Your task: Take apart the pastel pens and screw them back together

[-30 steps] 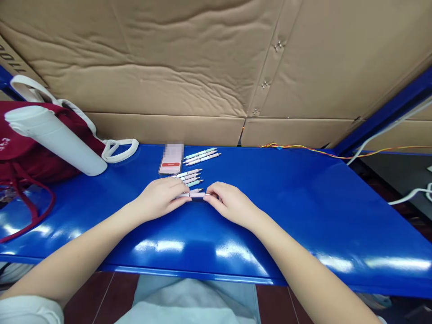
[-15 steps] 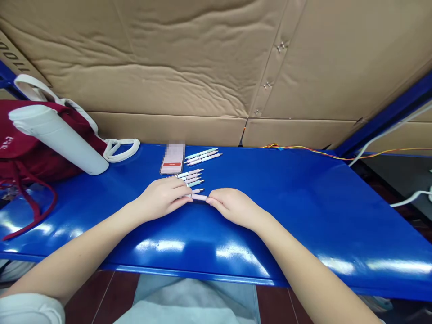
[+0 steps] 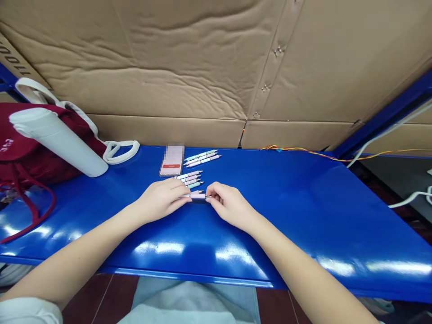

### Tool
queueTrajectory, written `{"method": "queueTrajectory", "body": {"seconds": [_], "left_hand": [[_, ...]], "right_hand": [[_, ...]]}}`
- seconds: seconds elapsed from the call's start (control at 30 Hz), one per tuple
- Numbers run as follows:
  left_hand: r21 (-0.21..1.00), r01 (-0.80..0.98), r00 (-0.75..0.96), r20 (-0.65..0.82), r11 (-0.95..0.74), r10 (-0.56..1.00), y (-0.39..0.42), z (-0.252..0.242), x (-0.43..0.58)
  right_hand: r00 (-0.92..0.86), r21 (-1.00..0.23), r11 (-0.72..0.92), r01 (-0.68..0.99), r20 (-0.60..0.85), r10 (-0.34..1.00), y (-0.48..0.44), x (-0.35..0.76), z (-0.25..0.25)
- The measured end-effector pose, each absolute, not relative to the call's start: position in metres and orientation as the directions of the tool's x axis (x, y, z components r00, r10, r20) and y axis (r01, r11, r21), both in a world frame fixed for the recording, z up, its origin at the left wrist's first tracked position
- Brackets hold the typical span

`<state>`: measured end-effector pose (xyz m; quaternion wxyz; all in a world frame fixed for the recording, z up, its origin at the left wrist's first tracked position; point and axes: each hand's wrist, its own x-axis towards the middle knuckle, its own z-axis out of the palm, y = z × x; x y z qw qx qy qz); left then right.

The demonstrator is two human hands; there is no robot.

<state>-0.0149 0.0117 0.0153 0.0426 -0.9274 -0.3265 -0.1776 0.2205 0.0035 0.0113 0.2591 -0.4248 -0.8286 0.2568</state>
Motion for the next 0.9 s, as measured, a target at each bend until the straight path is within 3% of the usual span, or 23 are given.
{"method": "queueTrajectory", "body": {"seconds": [0.27,0.73,0.9], "left_hand": [[0.039,0.606,0.730,0.371,-0.795,0.574,0.0086,0.0196,-0.0127],[0.058,0.610,0.722,0.369,-0.790,0.585,0.0108,0.0169,-0.0132],[0.060,0.604,0.727,0.366,-0.794,0.581,0.0096,0.0184,-0.0124]], "right_hand": [[-0.541,-0.626,0.486,0.610,0.120,0.833,0.0029,0.2214,0.0111],[-0.614,-0.498,0.637,0.588,0.238,0.752,0.0068,0.2233,0.0110],[-0.633,-0.502,0.623,0.600,0.180,0.753,0.0065,0.2217,0.0086]]}}
